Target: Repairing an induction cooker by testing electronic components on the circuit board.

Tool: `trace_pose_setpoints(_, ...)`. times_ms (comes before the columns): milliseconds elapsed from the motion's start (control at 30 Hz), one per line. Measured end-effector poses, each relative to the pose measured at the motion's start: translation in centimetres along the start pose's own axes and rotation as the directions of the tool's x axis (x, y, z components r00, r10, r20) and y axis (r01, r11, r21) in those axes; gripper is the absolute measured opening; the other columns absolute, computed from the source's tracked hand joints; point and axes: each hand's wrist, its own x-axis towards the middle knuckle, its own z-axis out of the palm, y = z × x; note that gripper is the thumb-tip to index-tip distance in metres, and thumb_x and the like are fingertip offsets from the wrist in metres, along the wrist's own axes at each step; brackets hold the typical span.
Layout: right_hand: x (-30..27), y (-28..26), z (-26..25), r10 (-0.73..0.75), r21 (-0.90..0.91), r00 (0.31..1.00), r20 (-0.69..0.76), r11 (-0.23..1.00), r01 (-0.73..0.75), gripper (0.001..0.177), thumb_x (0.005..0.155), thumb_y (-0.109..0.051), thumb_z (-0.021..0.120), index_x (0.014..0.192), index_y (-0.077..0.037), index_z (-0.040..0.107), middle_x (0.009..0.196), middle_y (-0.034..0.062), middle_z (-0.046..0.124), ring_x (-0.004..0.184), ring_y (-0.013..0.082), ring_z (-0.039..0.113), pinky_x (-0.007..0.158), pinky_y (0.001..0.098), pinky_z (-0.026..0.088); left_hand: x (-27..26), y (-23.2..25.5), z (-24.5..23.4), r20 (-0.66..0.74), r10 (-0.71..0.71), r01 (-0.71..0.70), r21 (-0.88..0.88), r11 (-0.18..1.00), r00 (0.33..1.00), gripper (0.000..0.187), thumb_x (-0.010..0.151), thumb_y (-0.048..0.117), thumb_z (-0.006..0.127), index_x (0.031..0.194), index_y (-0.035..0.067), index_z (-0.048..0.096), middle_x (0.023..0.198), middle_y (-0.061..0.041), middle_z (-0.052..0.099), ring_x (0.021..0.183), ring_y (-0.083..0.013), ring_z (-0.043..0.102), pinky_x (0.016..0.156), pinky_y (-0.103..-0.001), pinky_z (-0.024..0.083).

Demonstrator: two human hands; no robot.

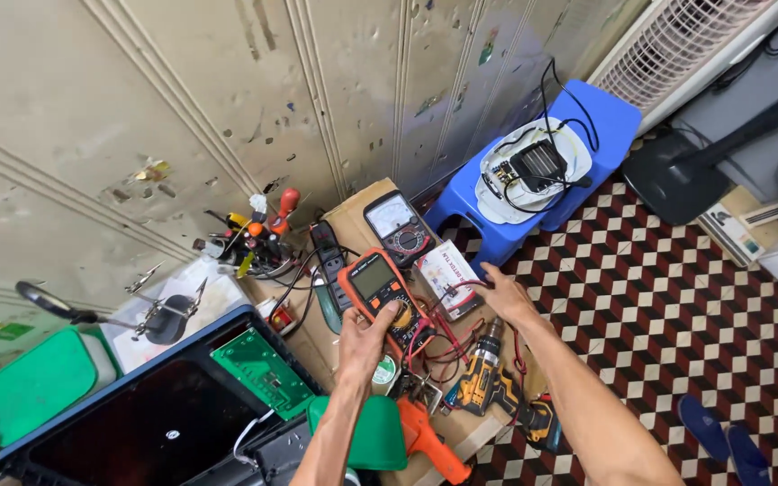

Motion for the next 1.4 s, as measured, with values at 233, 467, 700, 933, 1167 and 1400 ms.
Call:
trace_pose_setpoints(233, -1.7, -2.5, 4.1, 0.028, -0.095, 0.980, 0.197, 0.995, -0.009, 0.074, 0.087, -0.040, 0.074, 0.153, -0.039, 0.041, 0.139, 0.0083, 0.064, 0.128, 0.0261, 0.062, 0.111, 0.0403, 0.045, 2.7, 0.3, 1.3, 0.097, -0.075, 0.072, 0.038, 0.997, 0.992, 0.051, 0.084, 0.033, 0.079, 0.121, 0.003, 0.058, 0.101, -0.015, 0.077, 0.086, -0.0183, 0.072, 0.072, -0.030, 0.056)
trace_pose_setpoints(467, -4.0, -2.4, 2.5, 0.000, -0.149, 0.994, 0.110, 0.989, 0.017, 0.063, 0.092, -0.038, 0.070, 0.149, -0.022, 0.049, 0.140, 0.0149, 0.061, 0.121, 0.0309, 0.067, 0.103, 0.0405, 0.052, 8.9, -5.4, 1.8, 0.138, -0.172, 0.154, 0.131, 0.979, 0.975, 0.048, 0.086, 0.041, 0.080, 0.113, 0.003, 0.067, 0.076, -0.004, 0.070, 0.057, -0.0106, 0.060, 0.047, -0.025, 0.044)
trace_pose_setpoints(700, -14.3, -1.8, -2.1, 0.164, -0.178, 0.822, 0.545, 0.981, -0.078, 0.049, 0.094, -0.044, 0.071, 0.133, -0.016, 0.069, 0.068, 0.0042, 0.051, 0.059, 0.0267, 0.050, 0.067, 0.0477, 0.055, 8.8, -6.0, 1.7, -0.009, -0.215, 0.201, 0.395, 0.897, 0.977, 0.050, 0.083, 0.045, 0.082, 0.105, 0.001, 0.073, 0.070, -0.009, 0.071, 0.051, -0.0157, 0.063, 0.045, -0.032, 0.048)
trace_pose_setpoints(933, -13.6, -4.2, 0.3, -0.195, -0.258, 0.931, 0.309, 0.925, 0.280, 0.039, 0.104, -0.042, 0.053, 0.116, -0.008, 0.067, 0.091, 0.0174, 0.071, 0.076, 0.0323, 0.071, 0.075, 0.0458, 0.055, 4.6, -7.7, -0.2, -0.040, 0.123, -0.061, 0.693, 0.719, 0.992, 0.063, 0.082, 0.051, 0.079, 0.108, -0.005, 0.069, 0.087, -0.017, 0.075, 0.082, -0.0293, 0.074, 0.075, -0.041, 0.056)
trace_pose_setpoints(1167, -6.2, -7.7, 4.3, -0.681, -0.237, 0.732, 0.024, 0.708, 0.666, 0.028, 0.088, -0.019, 0.071, 0.110, -0.002, 0.067, 0.106, 0.0168, 0.064, 0.100, 0.0355, 0.065, 0.084, 0.0463, 0.053, 1.3, -7.8, 0.4, -0.015, 0.008, 0.006, 0.761, 0.648, 1.000, 0.047, 0.084, 0.044, 0.074, 0.117, 0.011, 0.069, 0.094, -0.016, 0.077, 0.091, -0.0348, 0.074, 0.082, -0.047, 0.056)
trace_pose_setpoints(1400, -4.7, -7.4, 4.1, -0.814, -0.321, 0.570, 0.112, 0.513, 0.796, 0.020, 0.083, -0.013, 0.076, 0.098, -0.003, 0.066, 0.098, 0.0127, 0.061, 0.098, 0.0338, 0.063, 0.080, 0.0455, 0.053, 0.8, -8.9, 1.7, -0.006, 0.060, -0.029, 0.818, 0.574, 0.998, 0.036, 0.091, 0.042, 0.069, 0.109, 0.011, 0.073, 0.087, -0.020, 0.074, 0.088, -0.0396, 0.071, 0.080, -0.051, 0.054)
